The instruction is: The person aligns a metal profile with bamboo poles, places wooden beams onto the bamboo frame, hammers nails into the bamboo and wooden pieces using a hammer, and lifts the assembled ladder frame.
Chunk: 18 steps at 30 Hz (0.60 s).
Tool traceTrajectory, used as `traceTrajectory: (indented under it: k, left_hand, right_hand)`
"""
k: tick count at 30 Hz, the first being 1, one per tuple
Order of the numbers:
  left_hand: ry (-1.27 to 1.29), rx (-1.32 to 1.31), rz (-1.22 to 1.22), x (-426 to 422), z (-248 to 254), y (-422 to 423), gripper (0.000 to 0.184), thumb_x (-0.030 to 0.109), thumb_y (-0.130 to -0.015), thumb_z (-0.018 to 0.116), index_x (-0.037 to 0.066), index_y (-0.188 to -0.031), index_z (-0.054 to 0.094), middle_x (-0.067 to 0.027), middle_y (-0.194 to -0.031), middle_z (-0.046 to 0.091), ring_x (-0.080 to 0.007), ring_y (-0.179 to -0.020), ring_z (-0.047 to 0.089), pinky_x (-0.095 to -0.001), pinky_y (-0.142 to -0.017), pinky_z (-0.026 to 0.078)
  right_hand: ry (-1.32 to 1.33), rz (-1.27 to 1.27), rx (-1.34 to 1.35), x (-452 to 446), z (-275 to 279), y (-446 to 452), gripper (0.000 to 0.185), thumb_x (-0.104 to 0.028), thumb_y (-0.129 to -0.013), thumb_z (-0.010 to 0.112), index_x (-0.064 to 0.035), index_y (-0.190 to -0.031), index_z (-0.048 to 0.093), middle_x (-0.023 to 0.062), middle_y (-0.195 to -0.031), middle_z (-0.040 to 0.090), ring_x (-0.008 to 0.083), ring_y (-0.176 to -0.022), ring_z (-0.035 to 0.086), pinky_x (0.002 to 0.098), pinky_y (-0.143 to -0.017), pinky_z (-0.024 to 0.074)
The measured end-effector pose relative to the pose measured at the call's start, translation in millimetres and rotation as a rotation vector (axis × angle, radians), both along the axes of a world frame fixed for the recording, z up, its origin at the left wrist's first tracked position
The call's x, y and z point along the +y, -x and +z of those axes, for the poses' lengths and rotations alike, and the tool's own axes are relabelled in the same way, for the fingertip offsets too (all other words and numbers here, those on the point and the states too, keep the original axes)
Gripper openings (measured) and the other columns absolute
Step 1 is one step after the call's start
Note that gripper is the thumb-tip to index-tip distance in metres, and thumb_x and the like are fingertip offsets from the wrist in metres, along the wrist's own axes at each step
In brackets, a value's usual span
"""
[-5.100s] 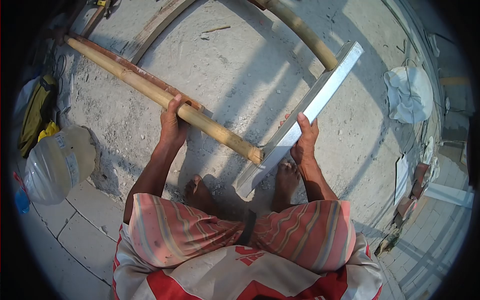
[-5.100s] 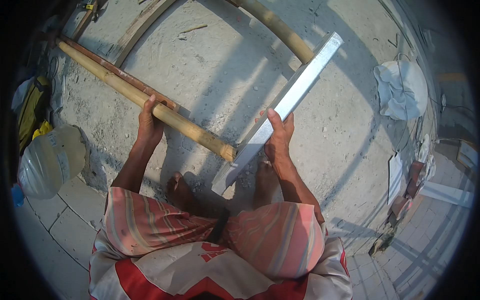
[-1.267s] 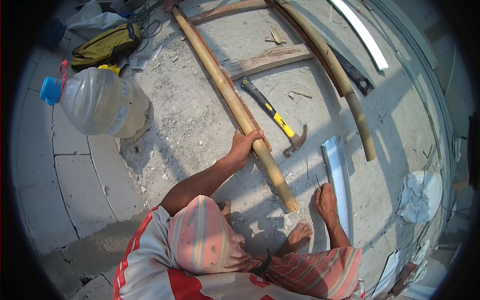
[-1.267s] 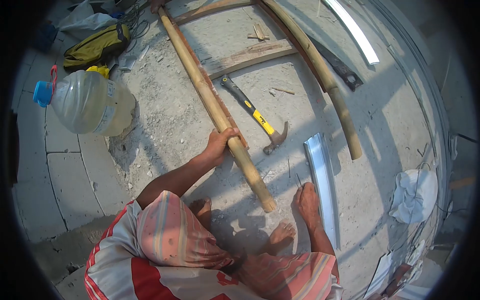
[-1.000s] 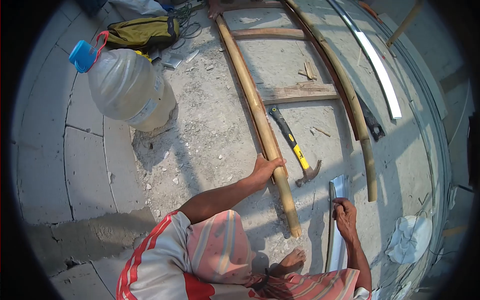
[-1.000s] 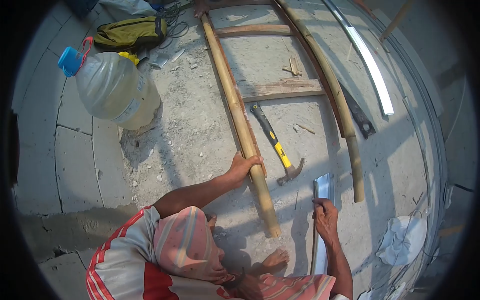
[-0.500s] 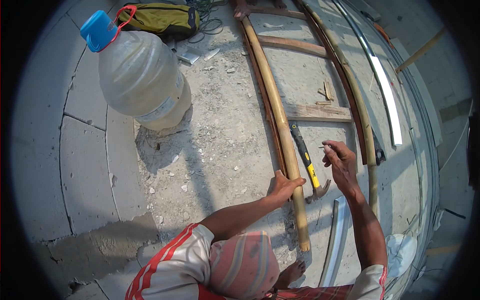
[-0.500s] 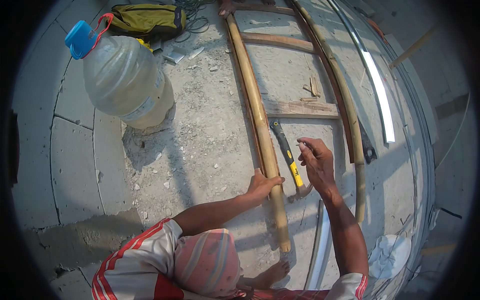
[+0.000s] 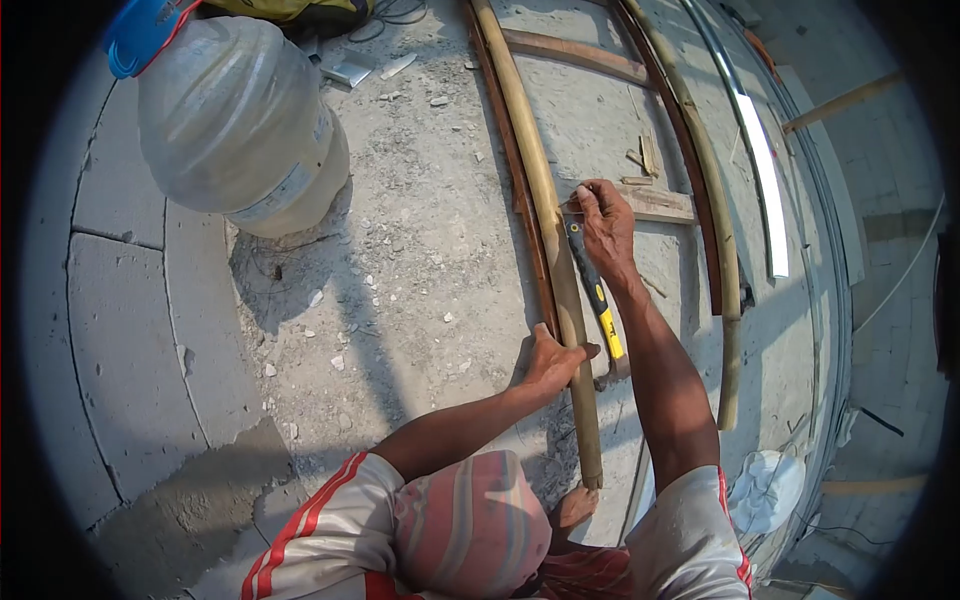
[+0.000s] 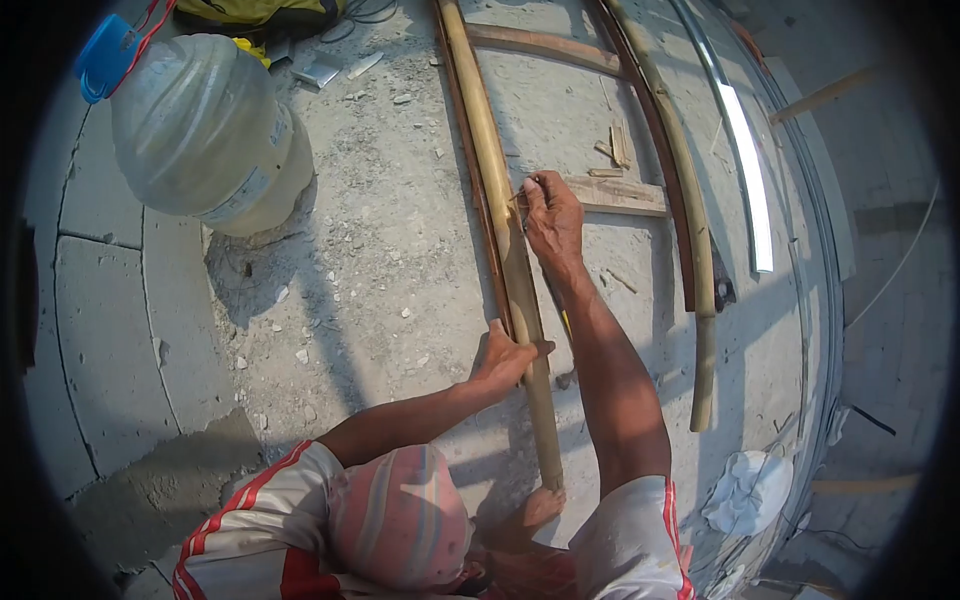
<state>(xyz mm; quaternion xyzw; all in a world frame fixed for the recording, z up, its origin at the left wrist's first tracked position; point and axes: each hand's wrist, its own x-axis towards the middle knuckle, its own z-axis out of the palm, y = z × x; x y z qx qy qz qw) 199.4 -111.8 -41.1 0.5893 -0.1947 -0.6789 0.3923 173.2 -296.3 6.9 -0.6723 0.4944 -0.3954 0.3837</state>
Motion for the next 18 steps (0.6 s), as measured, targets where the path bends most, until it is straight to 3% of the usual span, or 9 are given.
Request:
traceTrajectory:
  k: [3,10,13,18]
  left_hand:
    - [0.024,0.001,-0.002,5,-2,0,0.071,0.025,-0.071,0.077,-0.007,-0.114,0.029,-0.0230,-0.106,0.050,-0.0291,-0.100,0.055,-0.0393,-0.085,0.046]
    - [-0.024,-0.068,-0.035,4,7,-1,0.072,0.024,-0.071,0.077,-0.007,-0.114,0.030,-0.0227,-0.105,0.050,-0.0296,-0.100,0.055,-0.0399,-0.087,0.046]
    - [0.042,-0.022,0.052,4,-7,4,0.071,0.020,-0.070,0.078,-0.006,-0.119,0.034,-0.0185,-0.102,0.055,-0.0265,-0.091,0.060,-0.0371,-0.077,0.052]
    - [0.015,-0.044,0.046,6,-11,6,0.067,0.017,-0.070,0.079,-0.006,-0.117,0.036,-0.0170,-0.095,0.058,-0.0256,-0.083,0.063,-0.0361,-0.072,0.053]
  right_hand:
    - [0.005,0.007,-0.017,-2,-6,-4,0.015,-0.016,-0.097,0.056,-0.0016,-0.097,0.059,0.0062,-0.076,0.064,0.0124,-0.070,0.060,0.0289,-0.065,0.0486]
    - [0.056,-0.043,0.025,-2,-13,-9,0.013,-0.015,-0.097,0.055,-0.0020,-0.096,0.058,0.0091,-0.073,0.065,0.0165,-0.067,0.064,0.0316,-0.063,0.0501]
    - [0.097,0.017,0.072,4,-10,1,0.013,-0.014,-0.096,0.055,-0.0015,-0.097,0.058,0.0098,-0.071,0.065,0.0173,-0.066,0.065,0.0323,-0.061,0.0501]
    - [0.066,0.039,0.068,37,0,23,0.014,-0.014,-0.097,0.054,-0.0002,-0.097,0.057,0.0097,-0.073,0.066,0.0158,-0.068,0.065,0.0311,-0.063,0.0512]
